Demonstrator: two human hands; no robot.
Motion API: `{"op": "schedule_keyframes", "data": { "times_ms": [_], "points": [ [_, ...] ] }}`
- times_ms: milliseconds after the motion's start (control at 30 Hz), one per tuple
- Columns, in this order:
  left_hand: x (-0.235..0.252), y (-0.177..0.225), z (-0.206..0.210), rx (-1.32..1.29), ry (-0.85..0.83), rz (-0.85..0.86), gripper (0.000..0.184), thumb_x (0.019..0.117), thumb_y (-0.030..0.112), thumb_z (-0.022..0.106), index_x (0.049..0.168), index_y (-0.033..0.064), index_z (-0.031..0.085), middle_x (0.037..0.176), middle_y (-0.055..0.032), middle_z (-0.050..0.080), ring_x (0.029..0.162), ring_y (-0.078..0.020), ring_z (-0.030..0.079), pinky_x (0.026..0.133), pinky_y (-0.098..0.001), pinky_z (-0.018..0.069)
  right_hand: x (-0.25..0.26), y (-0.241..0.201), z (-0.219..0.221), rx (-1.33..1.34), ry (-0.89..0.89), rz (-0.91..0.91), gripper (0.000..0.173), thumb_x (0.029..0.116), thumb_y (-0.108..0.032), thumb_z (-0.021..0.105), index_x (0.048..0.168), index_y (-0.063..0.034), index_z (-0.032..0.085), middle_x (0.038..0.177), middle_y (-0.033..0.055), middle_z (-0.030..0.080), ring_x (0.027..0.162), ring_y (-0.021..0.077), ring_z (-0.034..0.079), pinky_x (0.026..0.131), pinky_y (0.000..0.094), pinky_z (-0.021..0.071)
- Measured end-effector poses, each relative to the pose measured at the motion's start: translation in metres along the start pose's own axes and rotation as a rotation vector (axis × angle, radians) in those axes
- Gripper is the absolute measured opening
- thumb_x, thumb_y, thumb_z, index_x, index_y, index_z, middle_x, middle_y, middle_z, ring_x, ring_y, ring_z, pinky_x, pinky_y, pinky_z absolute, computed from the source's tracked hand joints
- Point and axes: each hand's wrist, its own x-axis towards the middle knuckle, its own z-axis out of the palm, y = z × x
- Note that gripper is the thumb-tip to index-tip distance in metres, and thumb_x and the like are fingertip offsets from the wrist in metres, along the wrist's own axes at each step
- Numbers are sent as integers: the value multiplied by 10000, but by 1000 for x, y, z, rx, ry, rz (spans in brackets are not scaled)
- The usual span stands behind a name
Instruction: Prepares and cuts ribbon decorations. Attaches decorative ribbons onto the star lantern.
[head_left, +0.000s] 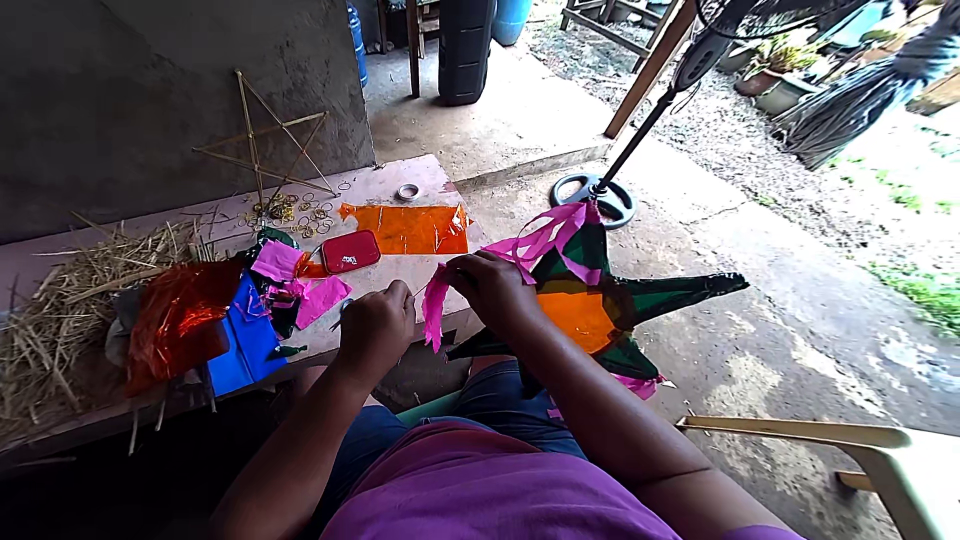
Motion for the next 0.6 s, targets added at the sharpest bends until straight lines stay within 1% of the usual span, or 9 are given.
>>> {"op": "schedule_keyframes", "data": {
  "times_ms": [200,267,300,367,400,467,500,533,600],
  "points": [
    [-25,-2,5,50,20,86,173,892,107,607,742,34,652,570,-91,572,530,-261,630,467,-413,470,4,0,3,34,-21,17,164,986,-190,696,1090,-76,754,945,119,706,832,273,693,747,502,566],
    [-34,4,15,17,-68,66,171,901,114,610,780,11,673,598,-127,609,566,-309,667,494,-465,508,5,-1,2,49,-54,40,171,991,-196,692,1100,-79,753,957,122,703,850,283,688,754,516,558],
    [-37,8,20,-40,-148,27,185,923,122,592,830,-4,690,633,-147,636,603,-333,686,529,-498,527,5,-2,1,51,-63,44,169,992,-199,692,1097,-83,754,958,116,705,850,277,687,753,518,557],
    [-35,18,24,-280,-390,-139,269,1005,158,518,1006,-29,712,781,-170,696,746,-330,709,693,-523,558,6,-3,1,51,-71,49,166,992,-203,692,1089,-86,759,961,109,711,847,272,686,749,522,552],
    [-31,21,27,-460,-494,-248,288,1037,173,499,1070,-32,700,820,-141,692,760,-261,688,746,-457,563,6,-4,-1,47,-80,57,170,995,-207,690,1094,-87,759,974,112,714,859,278,689,758,533,551],
    [-26,28,39,-901,-587,-511,218,1062,139,510,1060,-27,650,734,-23,616,630,-88,598,649,-258,526,7,-5,-4,45,-89,71,171,994,-203,692,1096,-85,761,985,114,718,865,283,690,762,545,546],
    [-25,32,48,-1107,-591,-637,179,1061,110,506,1026,-16,627,675,13,593,569,-52,570,583,-210,495,8,-4,-5,49,-92,77,169,991,-202,695,1094,-86,762,984,113,719,861,279,689,763,541,547],
    [-25,36,55,-1253,-590,-729,167,1064,98,499,1010,-9,615,638,29,587,533,-37,557,539,-189,474,8,-4,-6,52,-95,85,168,988,-201,700,1092,-85,763,988,113,723,863,279,691,770,542,549],
    [-20,40,68,-1369,-585,-826,167,1075,114,485,1036,4,605,621,37,571,509,-28,526,509,-177,444,9,-3,-9,55,-108,96,162,985,-198,705,1088,-88,765,1000,112,727,868,273,691,780,536,548]
  ]
}}
